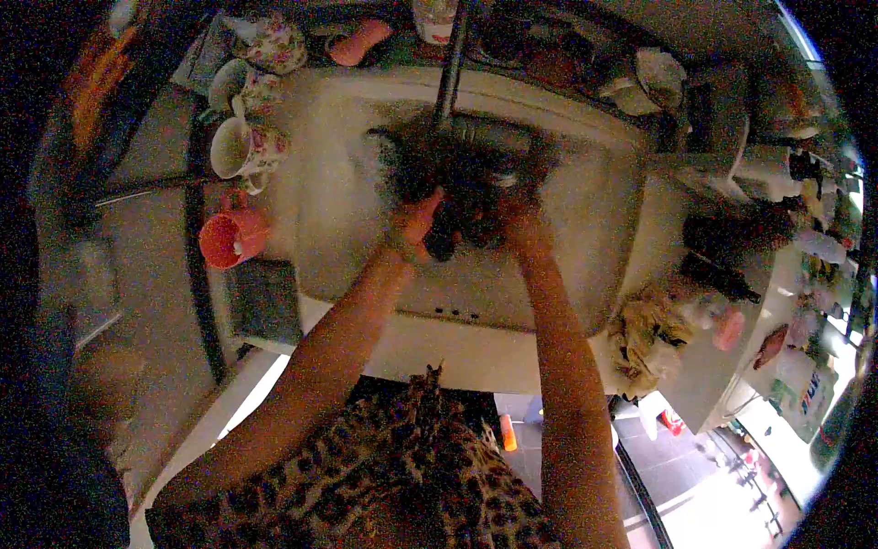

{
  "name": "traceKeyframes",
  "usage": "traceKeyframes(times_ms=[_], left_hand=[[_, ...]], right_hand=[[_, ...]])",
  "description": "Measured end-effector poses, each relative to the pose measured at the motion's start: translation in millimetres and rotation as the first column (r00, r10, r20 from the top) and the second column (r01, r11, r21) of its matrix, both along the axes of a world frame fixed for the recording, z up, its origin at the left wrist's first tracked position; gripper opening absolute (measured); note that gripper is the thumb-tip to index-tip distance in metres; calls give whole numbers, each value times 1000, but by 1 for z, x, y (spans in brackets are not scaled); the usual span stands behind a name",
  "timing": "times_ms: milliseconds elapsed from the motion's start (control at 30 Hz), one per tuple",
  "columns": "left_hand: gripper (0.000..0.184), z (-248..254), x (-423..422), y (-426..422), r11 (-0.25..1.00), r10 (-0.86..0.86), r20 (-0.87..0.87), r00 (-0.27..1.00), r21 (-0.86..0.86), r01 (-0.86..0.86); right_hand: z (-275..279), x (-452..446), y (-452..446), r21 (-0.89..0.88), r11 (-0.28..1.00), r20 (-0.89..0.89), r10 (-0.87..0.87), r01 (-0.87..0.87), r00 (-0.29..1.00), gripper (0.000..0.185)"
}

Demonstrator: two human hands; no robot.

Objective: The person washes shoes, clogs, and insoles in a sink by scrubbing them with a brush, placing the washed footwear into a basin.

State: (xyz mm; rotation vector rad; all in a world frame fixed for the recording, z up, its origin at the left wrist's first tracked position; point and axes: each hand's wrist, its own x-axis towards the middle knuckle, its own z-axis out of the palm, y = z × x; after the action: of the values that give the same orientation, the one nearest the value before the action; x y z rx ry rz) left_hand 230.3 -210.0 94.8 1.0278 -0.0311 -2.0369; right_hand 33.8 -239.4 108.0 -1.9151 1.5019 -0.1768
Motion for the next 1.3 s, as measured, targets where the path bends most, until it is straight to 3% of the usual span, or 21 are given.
traceKeyframes(times_ms=[33, 100, 167, 267, 367, 467, 500, 600, 667, 700, 733, 800, 867, 900, 933, 1000, 1033, 1100, 1167, 1233, 1300], left_hand=[[42, -3, -1, 6, 997, 75, -78, 994, 33, -73], [41, -17, -14, 15, 970, 239, -236, 942, 113, -218], [40, -9, -28, 18, 916, 397, -240, 886, 161, -367], [36, -24, -41, 22, 878, 477, -249, 843, 182, -443], [37, -28, -42, 21, 885, 462, -254, 850, 201, -420], [39, -7, -38, 18, 886, 454, -190, 870, 196, -420], [40, 2, -37, 13, 883, 459, -159, 874, 184, -431], [43, 11, -29, -3, 899, 430, -353, 831, 80, -431], [45, 14, -13, -8, 951, 240, -544, 804, -35, -307], [47, 14, -8, -12, 963, 133, -626, 768, -103, -251], [48, 4, -9, -15, 976, 146, -577, 804, -51, -213], [51, -10, -10, -22, 988, 154, -467, 871, 61, -142], [54, -8, -17, -28, 950, 313, -266, 912, 81, -303], [56, -4, -18, -30, 921, 390, -155, 908, 77, -382], [56, -4, -14, -28, 934, 356, -184, 916, 106, -341], [57, -4, -10, -25, 955, 285, -252, 925, 155, -252], [58, -18, -7, -25, 973, 226, -326, 918, 29, -229], [60, -56, -4, -14, 954, 100, -457, 884, -208, -216], [62, -34, -3, -17, 975, 219, -174, 960, 9, -221], [64, -12, -5, -16, 947, 264, 57, 963, 173, -270], [64, -8, -5, -14, 928, 317, 69, 946, 183, -324]], right_hand=[[-31, -14, -9, -8, 999, 20, 39, -39, 999, 46], [-38, -13, -10, 216, 969, 244, -173, 120, 954, 49], [-11, 12, 8, 704, 646, 390, -699, 295, 600, 52], [-26, 17, 34, 63, 964, 382, -264, 260, 886, 41], [-30, 20, 41, 418, 841, 519, -532, 344, 669, 51], [-19, 21, 42, 408, 858, 556, -505, 313, 660, 59], [-8, 23, 39, 527, 780, 493, -604, 338, 627, 60], [34, 38, 29, 724, 581, 328, -764, 372, 556, 61], [55, 41, 36, 713, 584, 320, -764, 389, 561, 57], [49, 38, 47, 630, 682, 359, -680, 371, 640, 55], [41, 34, 58, 541, 769, 385, -586, 340, 713, 54], [31, 26, 62, 488, 817, 408, -524, 307, 748, 50], [26, 20, 49, 570, 760, 426, -597, 311, 679, 45], [8, 9, 34, 402, 860, 266, -438, 315, 859, 43], [-20, -7, 13, 232, 938, 52, -276, 257, 960, 41], [-20, -6, -1, 164, 952, -58, -254, 260, 965, 38], [18, 13, -7, 262, 895, 62, -389, 361, 919, 38], [42, 24, 17, 321, 883, 208, -419, 343, 884, 38], [43, 19, 59, 190, 971, 294, -197, 145, 935, 38], [64, 32, 46, 253, 966, 21, -68, 60, 997, 38], [58, 35, 17, 317, 948, -194, 30, 34, 981, 38]])
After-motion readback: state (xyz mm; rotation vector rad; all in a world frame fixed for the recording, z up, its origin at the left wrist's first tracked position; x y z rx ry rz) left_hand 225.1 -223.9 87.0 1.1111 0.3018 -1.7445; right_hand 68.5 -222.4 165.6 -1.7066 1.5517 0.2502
